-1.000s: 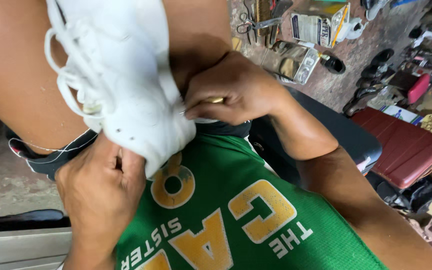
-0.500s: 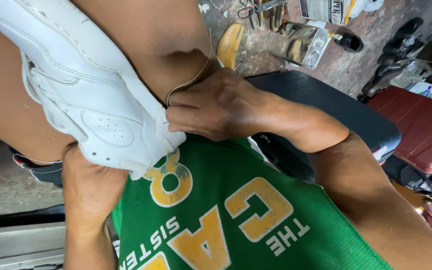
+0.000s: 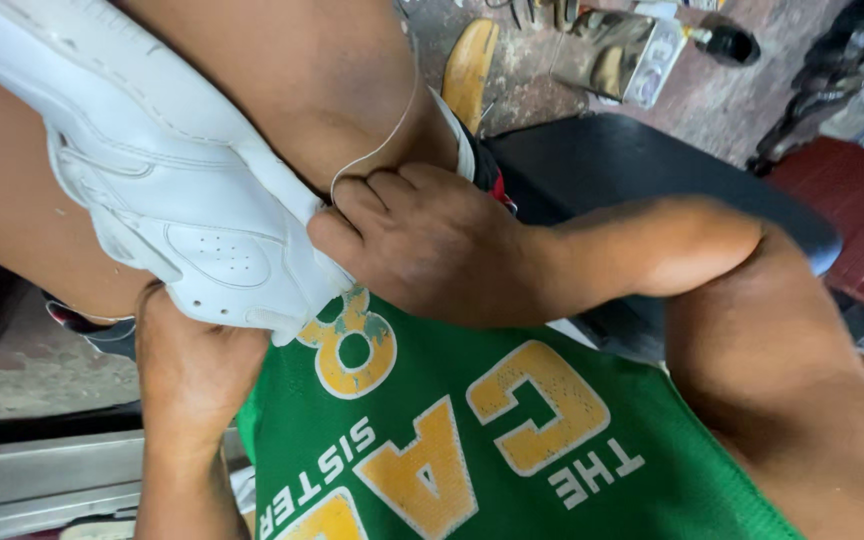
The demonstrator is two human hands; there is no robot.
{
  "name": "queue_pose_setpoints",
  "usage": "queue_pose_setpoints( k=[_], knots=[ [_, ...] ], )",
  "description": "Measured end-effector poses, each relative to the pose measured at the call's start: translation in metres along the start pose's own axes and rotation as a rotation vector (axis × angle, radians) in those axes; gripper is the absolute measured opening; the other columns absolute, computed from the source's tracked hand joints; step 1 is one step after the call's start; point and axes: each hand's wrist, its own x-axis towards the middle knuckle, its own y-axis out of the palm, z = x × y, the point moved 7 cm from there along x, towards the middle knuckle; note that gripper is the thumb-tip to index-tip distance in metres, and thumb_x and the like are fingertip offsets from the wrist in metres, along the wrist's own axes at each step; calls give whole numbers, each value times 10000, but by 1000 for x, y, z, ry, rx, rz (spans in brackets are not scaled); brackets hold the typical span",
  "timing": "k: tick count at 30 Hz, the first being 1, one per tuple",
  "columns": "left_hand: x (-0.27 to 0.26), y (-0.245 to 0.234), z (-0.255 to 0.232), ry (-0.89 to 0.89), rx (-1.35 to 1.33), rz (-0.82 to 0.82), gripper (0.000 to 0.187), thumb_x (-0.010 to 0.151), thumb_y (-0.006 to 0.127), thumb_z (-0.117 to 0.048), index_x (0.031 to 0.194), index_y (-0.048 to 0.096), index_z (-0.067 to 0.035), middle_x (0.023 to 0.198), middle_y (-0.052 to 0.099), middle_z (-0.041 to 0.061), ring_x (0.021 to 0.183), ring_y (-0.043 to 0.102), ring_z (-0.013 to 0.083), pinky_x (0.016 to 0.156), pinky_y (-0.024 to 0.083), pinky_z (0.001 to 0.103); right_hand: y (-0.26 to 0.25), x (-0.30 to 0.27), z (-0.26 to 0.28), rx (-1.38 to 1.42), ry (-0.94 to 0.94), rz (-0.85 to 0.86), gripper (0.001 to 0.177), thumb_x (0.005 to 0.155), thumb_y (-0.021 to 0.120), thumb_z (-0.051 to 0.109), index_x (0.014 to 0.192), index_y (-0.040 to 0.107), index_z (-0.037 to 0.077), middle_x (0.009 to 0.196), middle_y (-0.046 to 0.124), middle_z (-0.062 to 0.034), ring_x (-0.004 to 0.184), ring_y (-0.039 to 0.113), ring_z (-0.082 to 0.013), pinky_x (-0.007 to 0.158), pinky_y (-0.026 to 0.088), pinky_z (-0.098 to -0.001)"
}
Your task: The person stitches the upper of a white sneaker using a needle and thread, then trims the thread with scissors. They apply glue to the stitched area and press it with a small tool to secure the repair.
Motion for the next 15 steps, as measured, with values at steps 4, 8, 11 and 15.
queue_pose_setpoints(
  k=[4, 8, 11, 15],
  knots=[
    [3, 1, -3, 52, -59, -1, 176, 836, 683, -94, 981, 726, -3, 932, 743, 192, 895, 739, 369, 755, 554, 406, 13, 3, -9, 34, -37, 83, 150, 844, 641, 144, 967, 590, 76, 840, 568, -60, 745, 614, -204, 693, 479, -325],
    [6, 1, -1, 39, -49, 21, 192, 822, 715, -110, 978, 730, -1, 911, 735, 201, 883, 734, 377, 719, 545, 407, 13, 6, -22, 174, -46, 75, 181, 939, 692, 228, 917, 580, 87, 826, 587, -54, 797, 643, -221, 645, 509, -353],
    [5, -1, -6, 94, -55, 43, 189, 829, 706, -111, 990, 740, -17, 935, 740, 188, 908, 736, 370, 736, 546, 397, 13, 7, -26, 203, -28, 85, 256, 983, 718, 311, 899, 596, 103, 808, 607, -46, 786, 656, -231, 588, 519, -374],
    [7, -3, -8, 102, -96, 39, 175, 845, 690, -110, 993, 743, -35, 921, 743, 168, 886, 750, 341, 735, 550, 379, 13, 1, -35, 100, -27, 41, 362, 946, 728, 454, 874, 645, 108, 763, 627, -16, 754, 682, -230, 535, 500, -357]
  ],
)
